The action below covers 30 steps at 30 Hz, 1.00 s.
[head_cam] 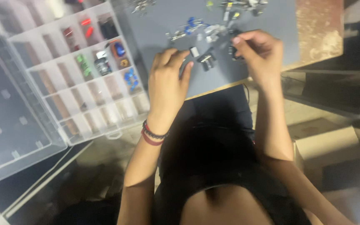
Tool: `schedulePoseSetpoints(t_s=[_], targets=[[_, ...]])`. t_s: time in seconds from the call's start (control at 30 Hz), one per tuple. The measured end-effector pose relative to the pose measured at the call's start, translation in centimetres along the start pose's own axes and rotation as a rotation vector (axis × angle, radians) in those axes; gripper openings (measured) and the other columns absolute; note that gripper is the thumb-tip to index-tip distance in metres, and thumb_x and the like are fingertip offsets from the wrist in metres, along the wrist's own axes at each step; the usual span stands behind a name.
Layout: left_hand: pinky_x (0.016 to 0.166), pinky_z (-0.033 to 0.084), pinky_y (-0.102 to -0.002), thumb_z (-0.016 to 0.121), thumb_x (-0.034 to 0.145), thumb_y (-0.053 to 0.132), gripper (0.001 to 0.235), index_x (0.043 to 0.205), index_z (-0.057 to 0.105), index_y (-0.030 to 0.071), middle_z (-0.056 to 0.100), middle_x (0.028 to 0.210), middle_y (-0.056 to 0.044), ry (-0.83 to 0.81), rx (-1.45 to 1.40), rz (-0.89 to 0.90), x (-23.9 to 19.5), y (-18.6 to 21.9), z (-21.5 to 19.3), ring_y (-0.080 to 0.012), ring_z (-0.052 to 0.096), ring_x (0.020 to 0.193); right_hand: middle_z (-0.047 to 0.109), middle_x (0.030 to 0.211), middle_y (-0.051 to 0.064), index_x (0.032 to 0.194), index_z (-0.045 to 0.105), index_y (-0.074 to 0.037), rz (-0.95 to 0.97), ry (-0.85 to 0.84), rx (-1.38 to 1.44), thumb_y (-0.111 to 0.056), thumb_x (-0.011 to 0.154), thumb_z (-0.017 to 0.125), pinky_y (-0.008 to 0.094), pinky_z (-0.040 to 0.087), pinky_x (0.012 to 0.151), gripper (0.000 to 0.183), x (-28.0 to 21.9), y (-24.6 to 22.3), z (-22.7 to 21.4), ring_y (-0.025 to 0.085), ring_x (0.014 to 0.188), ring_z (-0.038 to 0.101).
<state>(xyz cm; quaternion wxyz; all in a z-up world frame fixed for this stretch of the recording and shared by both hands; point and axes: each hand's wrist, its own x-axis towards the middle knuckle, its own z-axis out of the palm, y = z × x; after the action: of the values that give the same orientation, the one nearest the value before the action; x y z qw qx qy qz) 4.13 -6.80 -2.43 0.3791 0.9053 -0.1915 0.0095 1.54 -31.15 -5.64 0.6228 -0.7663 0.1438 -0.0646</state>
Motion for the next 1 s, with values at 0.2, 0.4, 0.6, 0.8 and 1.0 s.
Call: schedulePoseSetpoints(t_s=[0.2,0.4,0.6,0.8,1.0], targets=[[0.088,0.054,-0.049,0.068,0.092,0.005,0.032,0.124,0.07,0.006,0.062,0.119,-0.013,-0.093,0.077,-0.045,1.4,-0.9,3.8,-0.036,0.058,0.105,0.068,0.09,0.004,0.103,0.073,-0.006,-0.033,0.009,0.013,-0.014,0.105,0.074,0.022,0.057,0.073,0.008,-0.7,-1.7,-1.2,0.01,0.073,0.064],[0.091,0.052,-0.047,0.076,0.091,0.01,0.03,0.12,0.069,0.008,0.063,0.118,-0.009,-0.058,0.031,-0.071,1.4,-1.3,4.7,-0.0338,0.058,0.108,0.069,0.097,0.006,0.102,0.073,-0.006,-0.054,0.018,0.065,-0.013,0.103,0.073,0.02,0.056,0.07,0.007,-0.6,-1.7,-1.7,0.012,0.074,0.065],[0.092,0.051,-0.044,0.069,0.095,0.006,0.023,0.118,0.067,0.003,0.068,0.115,-0.013,-0.014,0.023,-0.018,1.4,-1.2,4.2,-0.034,0.062,0.105,0.065,0.094,0.006,0.101,0.072,-0.003,-0.088,0.014,0.051,-0.01,0.105,0.074,0.021,0.053,0.069,0.008,-0.6,-1.3,-1.4,0.013,0.072,0.065],[0.07,0.046,-0.022,0.073,0.096,0.02,0.02,0.116,0.071,0.016,0.073,0.102,0.003,-0.006,-0.384,-0.174,0.6,0.5,0.4,-0.0071,0.066,0.081,0.068,0.105,0.014,0.111,0.072,-0.002,-0.407,-0.199,-0.106,-0.002,0.097,0.085,0.03,0.052,0.076,0.02,-1.6,-4.0,0.6,0.019,0.085,0.063],[0.09,0.055,-0.023,0.065,0.104,0.023,0.033,0.134,0.063,0.01,0.072,0.111,-0.003,-0.161,-1.047,-0.303,-1.3,-1.0,-2.3,-0.0118,0.064,0.088,0.07,0.116,0.017,0.116,0.076,0.001,-0.767,-0.316,-0.218,-0.016,0.095,0.086,0.041,0.046,0.093,0.029,-1.6,-6.4,4.6,0.03,0.102,0.066]])
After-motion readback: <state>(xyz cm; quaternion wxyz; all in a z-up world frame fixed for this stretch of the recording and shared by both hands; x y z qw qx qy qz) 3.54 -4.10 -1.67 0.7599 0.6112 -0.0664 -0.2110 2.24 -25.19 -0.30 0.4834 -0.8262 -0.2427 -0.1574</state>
